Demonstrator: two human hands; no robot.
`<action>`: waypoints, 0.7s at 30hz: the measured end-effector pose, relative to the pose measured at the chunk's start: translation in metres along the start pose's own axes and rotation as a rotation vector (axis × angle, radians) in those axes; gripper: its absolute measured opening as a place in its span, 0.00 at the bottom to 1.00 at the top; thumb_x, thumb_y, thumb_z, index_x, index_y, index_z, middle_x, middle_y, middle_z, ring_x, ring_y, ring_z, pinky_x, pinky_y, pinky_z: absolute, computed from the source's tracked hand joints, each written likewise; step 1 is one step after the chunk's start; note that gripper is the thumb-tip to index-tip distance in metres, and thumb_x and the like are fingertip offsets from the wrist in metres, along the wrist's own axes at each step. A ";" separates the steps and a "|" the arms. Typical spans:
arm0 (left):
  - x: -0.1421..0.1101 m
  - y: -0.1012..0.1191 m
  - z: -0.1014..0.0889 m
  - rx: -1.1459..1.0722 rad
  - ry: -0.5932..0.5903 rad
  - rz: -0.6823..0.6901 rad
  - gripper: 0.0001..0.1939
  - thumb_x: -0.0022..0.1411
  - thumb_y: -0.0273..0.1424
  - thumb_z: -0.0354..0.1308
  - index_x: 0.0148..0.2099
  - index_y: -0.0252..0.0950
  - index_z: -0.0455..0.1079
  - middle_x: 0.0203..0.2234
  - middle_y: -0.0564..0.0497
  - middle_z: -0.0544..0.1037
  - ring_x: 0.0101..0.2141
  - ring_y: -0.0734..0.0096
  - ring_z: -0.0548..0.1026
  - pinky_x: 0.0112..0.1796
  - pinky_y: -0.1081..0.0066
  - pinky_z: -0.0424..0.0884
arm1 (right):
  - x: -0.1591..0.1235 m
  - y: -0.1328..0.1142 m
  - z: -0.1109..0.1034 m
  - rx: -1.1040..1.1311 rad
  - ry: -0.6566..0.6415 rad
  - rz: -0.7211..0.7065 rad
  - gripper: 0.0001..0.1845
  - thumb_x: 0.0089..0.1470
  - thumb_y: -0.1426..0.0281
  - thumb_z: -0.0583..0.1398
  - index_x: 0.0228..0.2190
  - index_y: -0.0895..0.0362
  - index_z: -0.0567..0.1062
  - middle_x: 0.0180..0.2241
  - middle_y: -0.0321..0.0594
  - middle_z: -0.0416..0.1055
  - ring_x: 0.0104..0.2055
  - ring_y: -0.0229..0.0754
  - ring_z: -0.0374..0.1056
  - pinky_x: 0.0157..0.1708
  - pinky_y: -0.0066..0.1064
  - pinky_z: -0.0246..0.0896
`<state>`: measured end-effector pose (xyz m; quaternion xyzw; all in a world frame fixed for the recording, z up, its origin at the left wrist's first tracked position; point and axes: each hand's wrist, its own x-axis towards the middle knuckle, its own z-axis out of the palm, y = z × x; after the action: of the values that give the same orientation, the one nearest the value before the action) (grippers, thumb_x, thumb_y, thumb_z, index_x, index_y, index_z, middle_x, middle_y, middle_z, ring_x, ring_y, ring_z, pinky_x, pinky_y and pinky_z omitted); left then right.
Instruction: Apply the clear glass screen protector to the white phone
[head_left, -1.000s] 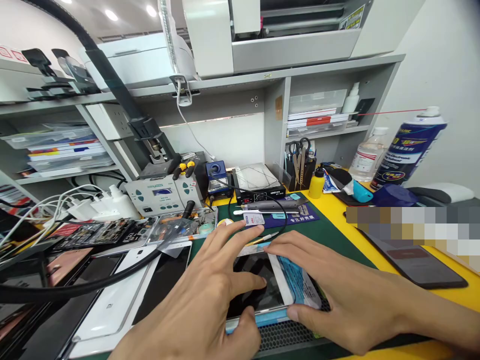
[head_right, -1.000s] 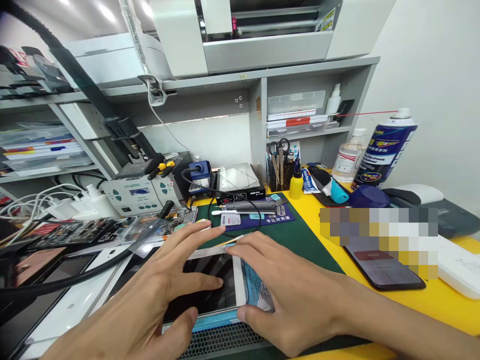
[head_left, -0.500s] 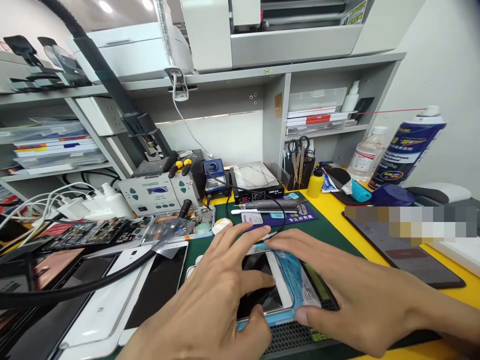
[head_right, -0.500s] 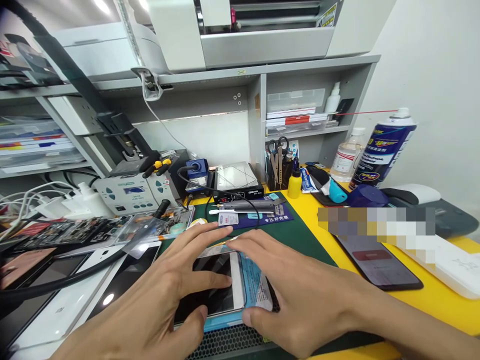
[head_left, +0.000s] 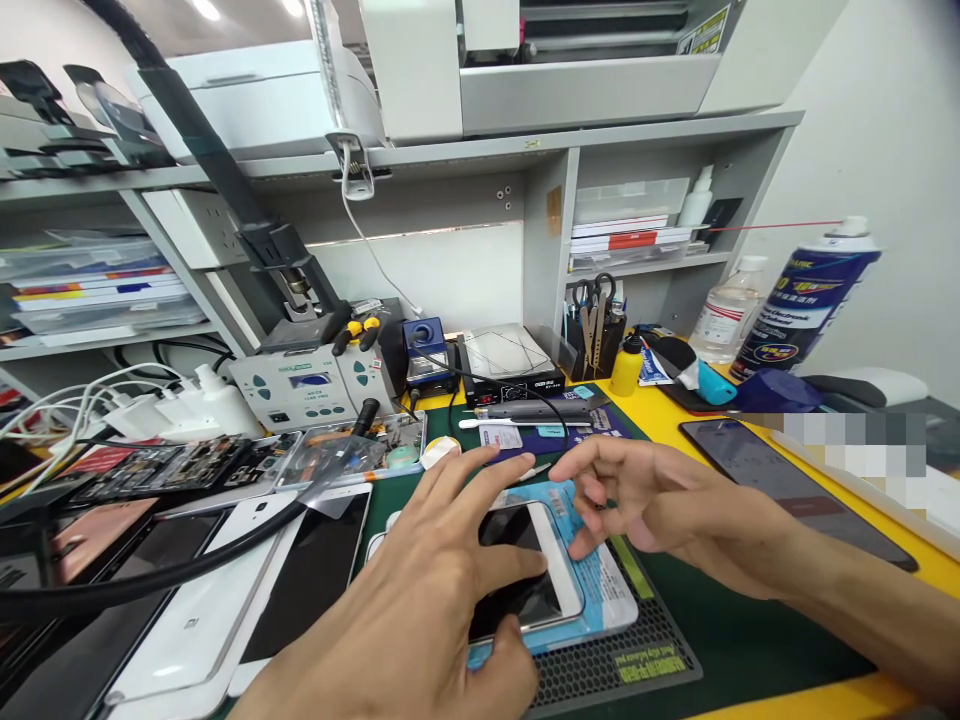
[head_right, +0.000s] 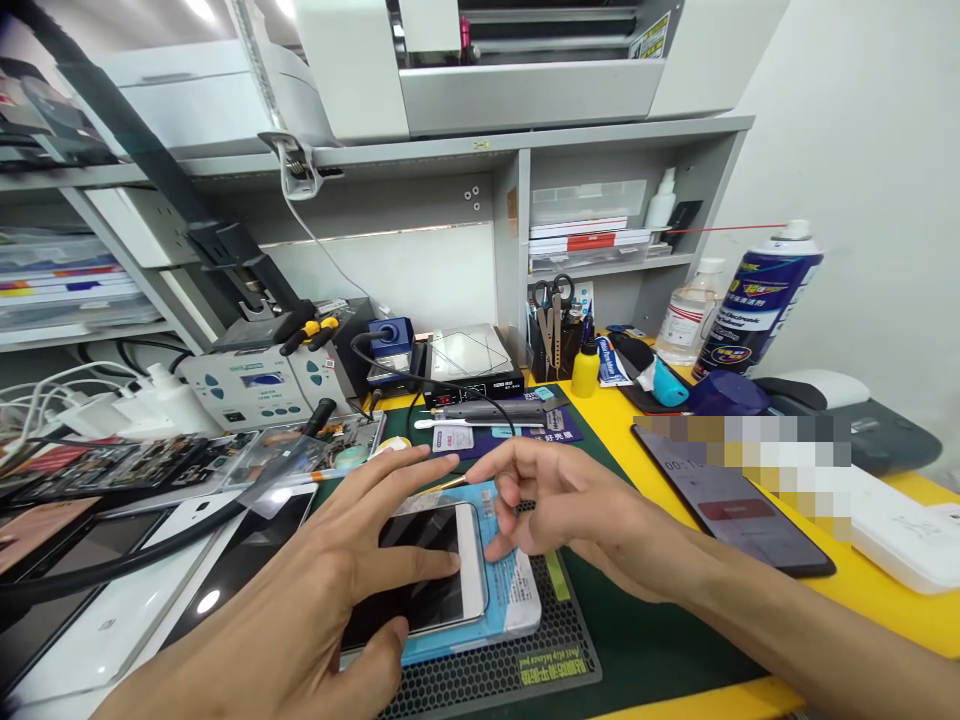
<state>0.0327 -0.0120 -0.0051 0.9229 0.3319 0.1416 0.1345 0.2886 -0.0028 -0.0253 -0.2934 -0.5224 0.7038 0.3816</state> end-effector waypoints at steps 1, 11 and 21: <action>0.000 0.000 0.000 0.004 0.005 0.003 0.29 0.48 0.26 0.58 0.52 0.51 0.80 0.71 0.50 0.58 0.70 0.40 0.50 0.65 0.32 0.47 | 0.000 -0.001 0.000 0.005 0.009 0.001 0.23 0.42 0.76 0.64 0.43 0.56 0.80 0.36 0.35 0.62 0.35 0.41 0.67 0.48 0.48 0.70; -0.005 0.004 -0.001 0.101 0.004 0.022 0.32 0.49 0.23 0.57 0.56 0.51 0.78 0.73 0.58 0.53 0.70 0.34 0.51 0.65 0.33 0.55 | 0.000 -0.013 0.005 0.127 0.043 0.056 0.13 0.43 0.74 0.66 0.35 0.55 0.84 0.32 0.37 0.62 0.34 0.42 0.63 0.48 0.52 0.71; -0.005 0.003 0.001 0.099 0.002 -0.001 0.32 0.48 0.23 0.58 0.56 0.52 0.78 0.73 0.60 0.53 0.70 0.34 0.50 0.65 0.34 0.56 | 0.001 -0.013 0.001 0.200 0.039 0.103 0.20 0.43 0.74 0.64 0.41 0.64 0.81 0.30 0.39 0.64 0.33 0.43 0.64 0.48 0.53 0.70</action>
<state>0.0315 -0.0177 -0.0063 0.9281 0.3391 0.1260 0.0885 0.2902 -0.0007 -0.0124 -0.2940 -0.4264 0.7653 0.3823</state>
